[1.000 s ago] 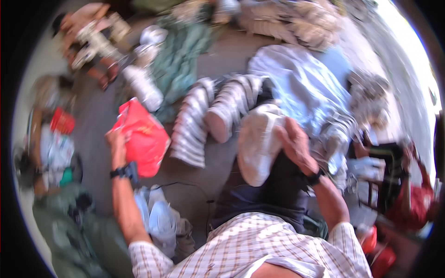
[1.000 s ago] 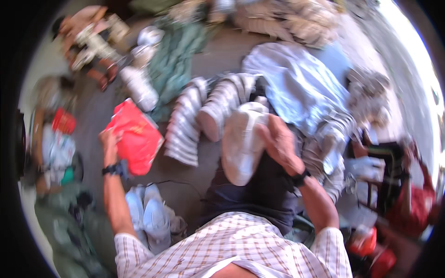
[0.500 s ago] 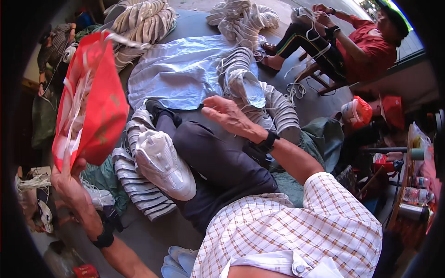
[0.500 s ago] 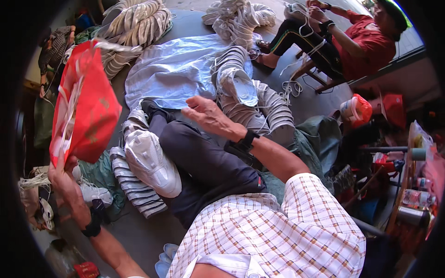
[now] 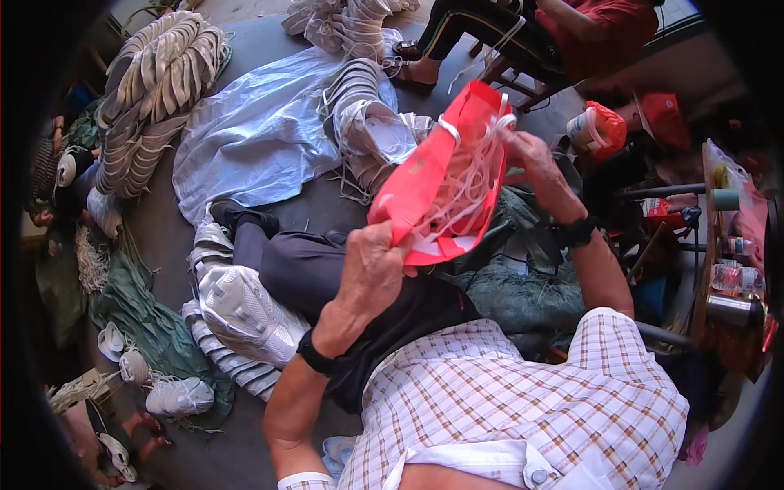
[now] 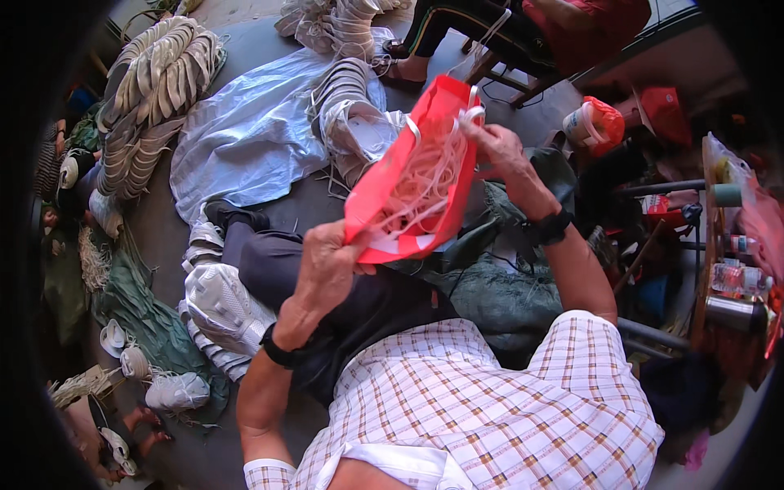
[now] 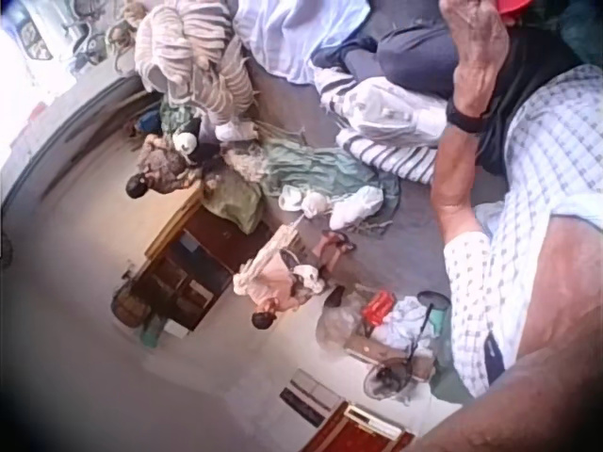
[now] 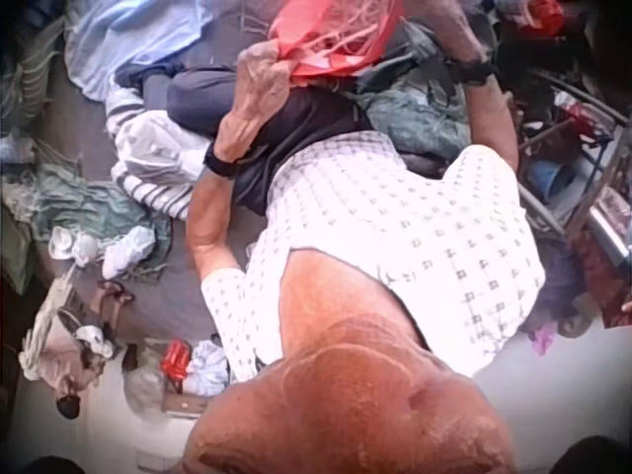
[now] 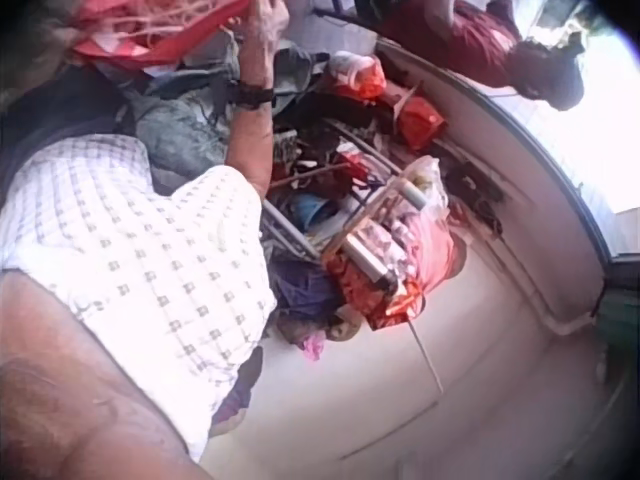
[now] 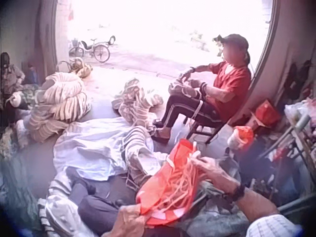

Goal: The recorder is lacing several pairs of white shoes in a workshop environment.

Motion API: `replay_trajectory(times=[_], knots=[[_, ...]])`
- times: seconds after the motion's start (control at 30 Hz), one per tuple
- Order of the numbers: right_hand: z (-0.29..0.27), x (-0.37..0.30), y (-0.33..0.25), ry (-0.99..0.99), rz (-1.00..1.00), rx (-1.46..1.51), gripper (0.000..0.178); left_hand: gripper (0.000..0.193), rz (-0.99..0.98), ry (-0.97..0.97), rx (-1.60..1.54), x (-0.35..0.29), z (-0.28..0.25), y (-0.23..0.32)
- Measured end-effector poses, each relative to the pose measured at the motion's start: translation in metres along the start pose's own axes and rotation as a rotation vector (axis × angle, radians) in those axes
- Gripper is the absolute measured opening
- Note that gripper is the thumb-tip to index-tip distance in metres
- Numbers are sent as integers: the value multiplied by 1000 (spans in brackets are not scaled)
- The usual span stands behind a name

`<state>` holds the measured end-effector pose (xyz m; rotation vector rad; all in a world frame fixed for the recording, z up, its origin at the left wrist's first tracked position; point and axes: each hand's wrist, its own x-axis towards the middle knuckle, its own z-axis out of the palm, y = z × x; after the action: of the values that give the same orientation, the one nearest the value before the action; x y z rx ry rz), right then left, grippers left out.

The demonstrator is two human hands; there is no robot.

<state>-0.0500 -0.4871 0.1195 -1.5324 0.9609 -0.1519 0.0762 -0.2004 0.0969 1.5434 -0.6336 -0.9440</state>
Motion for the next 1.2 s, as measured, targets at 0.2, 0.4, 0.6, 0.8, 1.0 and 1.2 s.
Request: replay_trajectory(times=[0.2, 0.4, 0.6, 0.8, 1.0, 1.2], knots=[[-52, 6, 264, 110, 170, -609, 29, 31, 240, -257, 435, -14, 82, -89], [-69, -36, 170, 195, 8, -571, 19, 41, -43, -300, 394, -11, 48, -79], [-124, -38, 92, 319, -105, -368, 27, 37, -255, -248, 180, -4, 25, -38], [-176, 3, 16, 530, -245, 128, 21, 29, -212, -38, 17, -19, -9, -27], [-207, 35, -7, 967, -216, 472, 23, 22, -83, 445, 17, -52, -72, -15], [-155, 68, 136, 839, 81, 428, 35, 29, 68, 1002, 368, -89, -120, -37]])
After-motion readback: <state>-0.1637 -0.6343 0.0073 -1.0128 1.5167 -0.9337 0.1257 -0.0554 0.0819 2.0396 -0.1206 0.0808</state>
